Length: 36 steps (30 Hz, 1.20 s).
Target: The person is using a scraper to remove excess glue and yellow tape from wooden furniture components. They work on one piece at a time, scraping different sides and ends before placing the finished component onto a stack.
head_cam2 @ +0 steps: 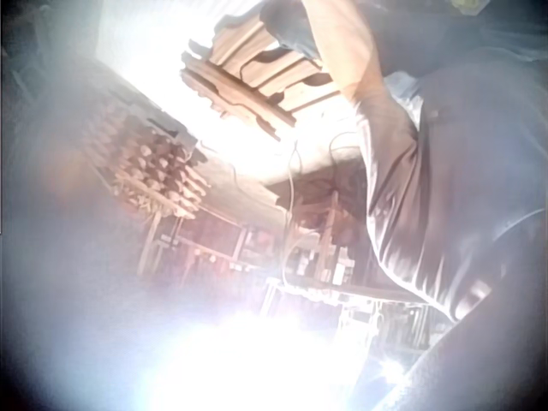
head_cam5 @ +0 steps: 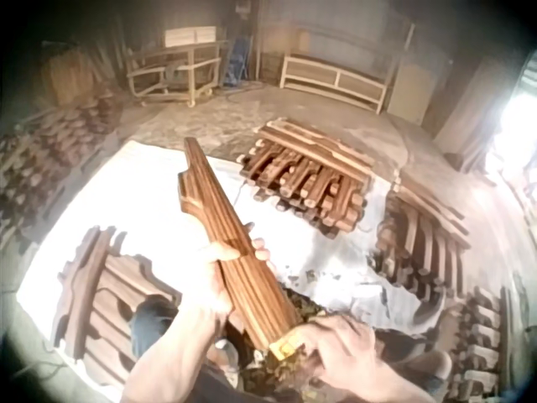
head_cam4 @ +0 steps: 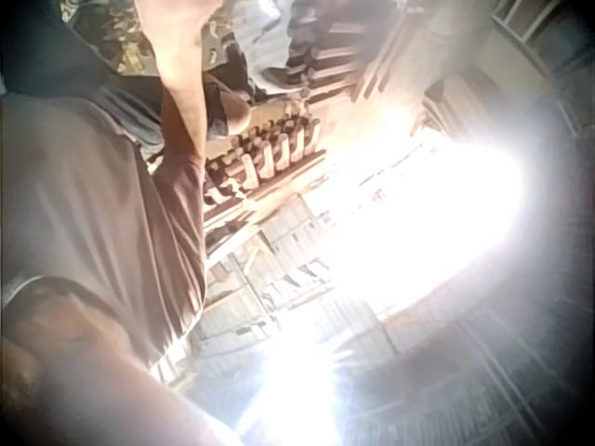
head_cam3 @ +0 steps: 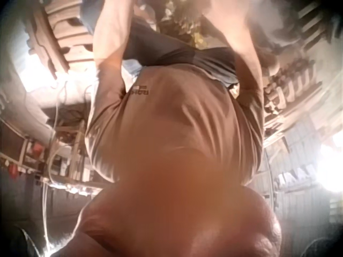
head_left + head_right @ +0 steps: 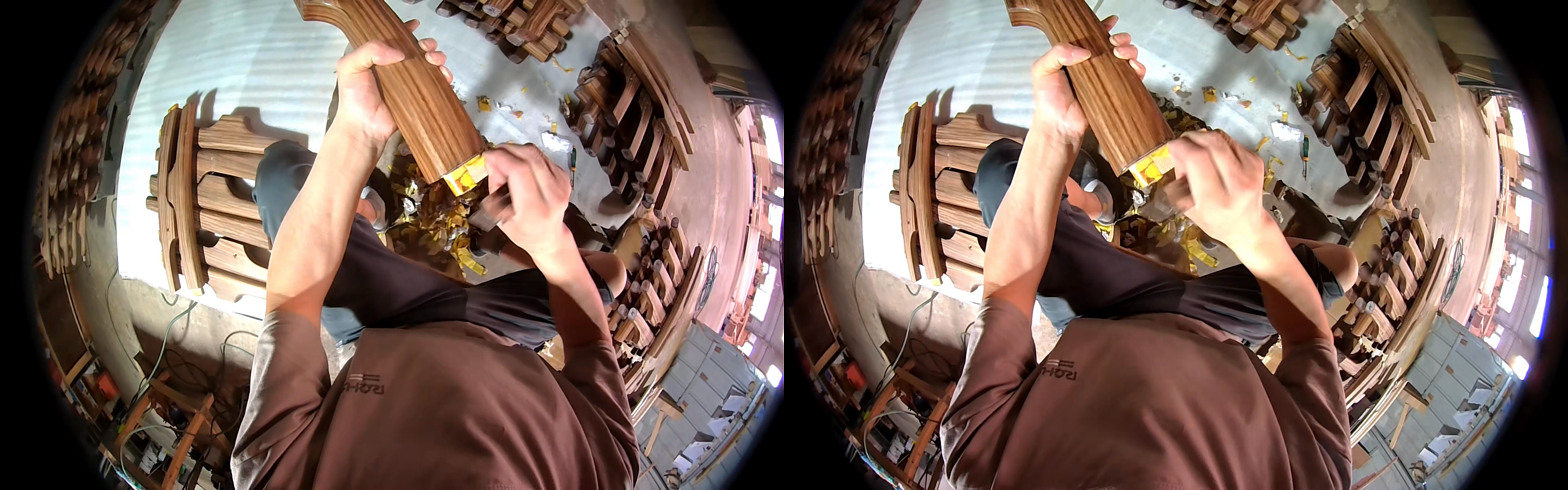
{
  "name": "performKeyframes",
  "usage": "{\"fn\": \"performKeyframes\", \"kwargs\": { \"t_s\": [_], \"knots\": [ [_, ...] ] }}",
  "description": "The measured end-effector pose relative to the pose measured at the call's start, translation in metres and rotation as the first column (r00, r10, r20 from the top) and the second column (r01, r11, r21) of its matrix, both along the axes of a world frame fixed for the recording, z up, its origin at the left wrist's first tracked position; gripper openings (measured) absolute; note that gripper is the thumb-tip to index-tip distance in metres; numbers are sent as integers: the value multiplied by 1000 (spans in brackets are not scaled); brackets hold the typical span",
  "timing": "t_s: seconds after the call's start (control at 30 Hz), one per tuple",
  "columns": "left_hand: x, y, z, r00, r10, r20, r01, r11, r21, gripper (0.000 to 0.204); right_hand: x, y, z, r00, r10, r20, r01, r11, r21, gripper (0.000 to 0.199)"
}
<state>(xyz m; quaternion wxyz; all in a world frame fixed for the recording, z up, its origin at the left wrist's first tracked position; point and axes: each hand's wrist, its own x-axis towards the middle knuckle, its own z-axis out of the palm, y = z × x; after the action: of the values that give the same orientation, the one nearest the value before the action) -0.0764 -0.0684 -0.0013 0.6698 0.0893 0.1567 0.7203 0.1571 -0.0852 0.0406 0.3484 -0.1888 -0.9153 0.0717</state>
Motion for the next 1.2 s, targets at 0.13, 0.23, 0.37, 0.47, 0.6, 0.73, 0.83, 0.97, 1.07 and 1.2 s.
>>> {"fn": "performKeyframes", "kwargs": {
  "t_s": [0.13,0.23,0.37,0.47,0.6,0.73,0.83,0.97,1.07,1.2],
  "knots": [
    [-2,0,5,992,-54,110,48,997,59,65,-10,-2,-3,879,-467,-102,345,767,-541,12],
    [-4,1,5,994,-16,110,12,999,41,63,-7,-4,-5,846,-514,-139,207,558,-804,5],
    [-11,2,2,983,-34,180,17,995,93,60,-2,-4,-5,791,-546,-276,-55,386,-921,18],
    [-10,2,3,991,-27,128,16,996,91,61,0,-9,4,816,-500,-290,-60,426,-903,40],
    [-7,1,2,995,-37,88,29,995,96,62,-12,-12,1,920,-384,-77,126,475,-871,35],
    [-2,0,5,986,-83,144,58,984,170,64,-4,-8,-4,892,-423,-161,-28,303,-953,21],
    [2,4,-2,975,-35,221,-3,986,169,66,-7,-3,-12,781,-555,-286,-337,12,-942,17],
    [-1,8,0,918,-9,396,-106,957,269,62,-19,-22,-41,847,-484,-220,-313,-119,-942,6],
    [-14,8,-1,952,115,282,-189,949,254,62,-32,-53,-35,835,-493,-245,-368,-169,-914,9],
    [-14,4,9,948,316,35,-318,941,114,60,-18,-72,-9,716,-552,-427,-237,384,-892,10]
  ]
}}
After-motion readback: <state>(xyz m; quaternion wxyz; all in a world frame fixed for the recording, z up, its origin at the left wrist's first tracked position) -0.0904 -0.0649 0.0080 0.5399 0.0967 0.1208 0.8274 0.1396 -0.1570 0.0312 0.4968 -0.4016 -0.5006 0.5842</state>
